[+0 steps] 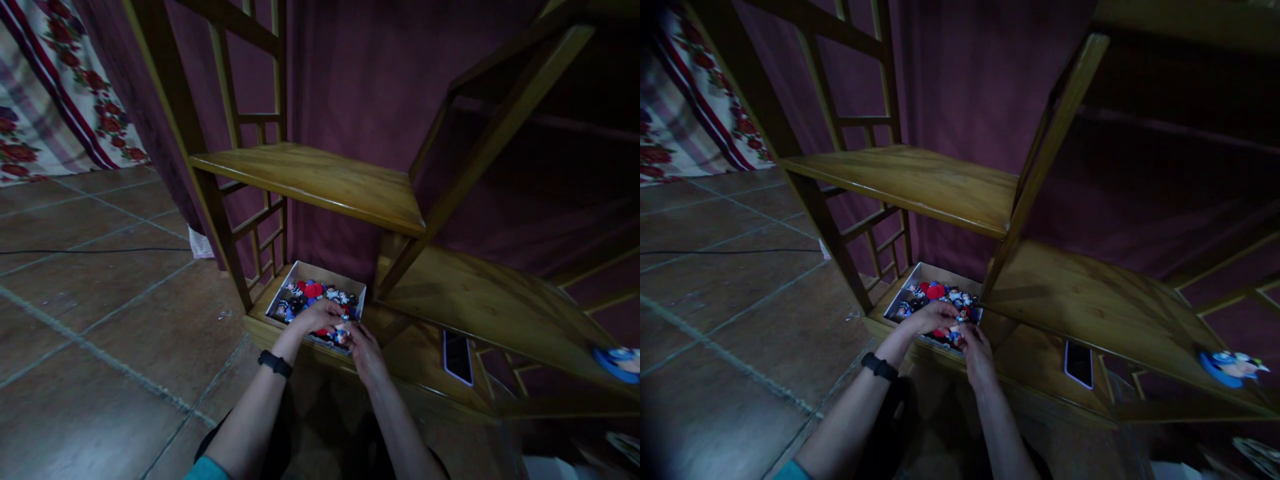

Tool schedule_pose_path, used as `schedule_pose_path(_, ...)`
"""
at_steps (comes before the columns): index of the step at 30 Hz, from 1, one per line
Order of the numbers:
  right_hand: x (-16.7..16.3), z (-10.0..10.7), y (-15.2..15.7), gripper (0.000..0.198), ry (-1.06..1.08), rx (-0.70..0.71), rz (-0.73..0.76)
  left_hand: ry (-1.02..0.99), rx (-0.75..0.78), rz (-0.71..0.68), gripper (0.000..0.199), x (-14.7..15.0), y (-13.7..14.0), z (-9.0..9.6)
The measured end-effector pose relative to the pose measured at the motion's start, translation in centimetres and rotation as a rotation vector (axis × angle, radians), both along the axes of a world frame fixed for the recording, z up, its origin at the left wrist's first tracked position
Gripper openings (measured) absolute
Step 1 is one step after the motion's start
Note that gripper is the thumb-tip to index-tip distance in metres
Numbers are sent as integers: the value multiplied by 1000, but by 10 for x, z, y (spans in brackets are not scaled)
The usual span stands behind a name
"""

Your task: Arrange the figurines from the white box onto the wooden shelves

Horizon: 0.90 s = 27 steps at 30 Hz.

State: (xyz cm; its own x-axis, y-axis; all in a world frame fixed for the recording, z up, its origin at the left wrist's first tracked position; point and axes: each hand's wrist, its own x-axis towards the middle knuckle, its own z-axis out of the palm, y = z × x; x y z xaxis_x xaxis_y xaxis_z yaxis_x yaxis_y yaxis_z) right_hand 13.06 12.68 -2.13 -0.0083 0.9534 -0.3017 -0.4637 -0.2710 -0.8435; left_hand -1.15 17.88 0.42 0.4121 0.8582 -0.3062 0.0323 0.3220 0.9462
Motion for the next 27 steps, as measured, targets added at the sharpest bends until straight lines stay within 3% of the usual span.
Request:
schedule_pose_path(5,-4,4,2,32,-10,-36,-9,-82,-27,237,18,-6,-1,7)
schedule_pose_path(10,-8,7,0,34,-91,-55,13,-114,-69,359,12,-10,1,10)
schedule_pose_path(14,-5,5,2,37,-162,-16,-14,-115,-85,343,15,-10,1,11)
schedule_pose_path(21,-10,6,4,41,-60,68,26,-146,-104,137,27,-5,-4,11)
schedule_pose_path(25,-5,4,3,39,-64,6,-37,-108,-64,189,24,-12,2,5)
schedule_pose_path(27,0,5,-1,38,-94,-26,-39,-2,42,284,18,-18,8,-2)
